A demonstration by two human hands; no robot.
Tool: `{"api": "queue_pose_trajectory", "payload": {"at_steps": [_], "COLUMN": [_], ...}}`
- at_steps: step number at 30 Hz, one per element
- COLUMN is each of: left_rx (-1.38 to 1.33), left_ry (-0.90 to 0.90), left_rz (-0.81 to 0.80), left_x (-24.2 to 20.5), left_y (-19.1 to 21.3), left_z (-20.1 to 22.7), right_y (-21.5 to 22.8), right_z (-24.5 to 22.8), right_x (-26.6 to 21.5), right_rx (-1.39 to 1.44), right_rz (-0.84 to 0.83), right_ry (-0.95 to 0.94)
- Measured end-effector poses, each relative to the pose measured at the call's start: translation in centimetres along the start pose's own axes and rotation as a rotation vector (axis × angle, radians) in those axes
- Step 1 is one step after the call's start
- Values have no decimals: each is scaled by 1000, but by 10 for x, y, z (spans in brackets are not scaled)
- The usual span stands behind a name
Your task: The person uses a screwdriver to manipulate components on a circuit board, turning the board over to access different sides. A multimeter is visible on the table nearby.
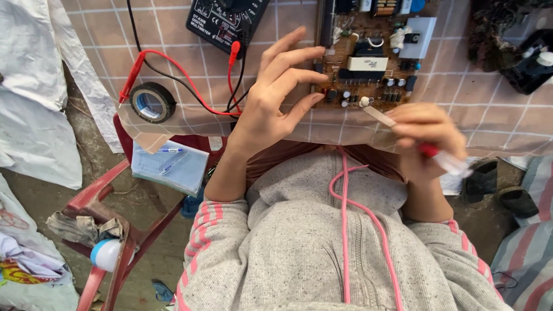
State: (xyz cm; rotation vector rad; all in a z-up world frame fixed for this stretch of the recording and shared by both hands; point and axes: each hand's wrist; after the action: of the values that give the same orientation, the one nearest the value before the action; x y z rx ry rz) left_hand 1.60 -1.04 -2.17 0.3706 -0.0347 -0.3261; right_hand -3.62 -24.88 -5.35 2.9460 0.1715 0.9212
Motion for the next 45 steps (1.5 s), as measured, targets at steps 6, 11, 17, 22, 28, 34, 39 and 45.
{"api": "queue_pose_trajectory", "payload": {"at_steps": [6,11,17,22,28,34,39,45], "left_rx": [10,37,23,20,9,18,18,28], "left_ry": [-20,-1,41,22,26,37,49,38], "left_rz": [-134,-127,-99,-97,-91,-88,-79,-84], "left_x": [-1,-1,-3,-3,-2,-3,-3,-3], "left_y": [8,8,7,6,7,5,5,4], "left_z": [-1,-4,-8,-10,-8,-9,-8,-9], "right_y": [-34,-41,-44,-46,-42,-53,-63,-65], "right_z": [-18,-12,-6,-3,-5,-10,-12,-11], "right_x": [40,40,36,35,34,40,44,43], "right_rx": [-189,-283,-325,-330,-336,-370,-420,-429], "right_rz": [-243,-172,-219,-224,-302,-306,-251,-196], "right_ry": [196,183,180,204,198,259,245,222]}}
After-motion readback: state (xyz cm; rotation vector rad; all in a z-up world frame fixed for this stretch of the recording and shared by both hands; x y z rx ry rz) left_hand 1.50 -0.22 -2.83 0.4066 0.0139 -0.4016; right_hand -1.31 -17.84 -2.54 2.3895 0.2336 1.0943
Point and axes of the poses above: each hand's wrist, its own x-axis towards the middle knuckle, its own y-axis out of the back of the hand, z = x × y, and after that the axes turned 13 degrees about y, right-handed
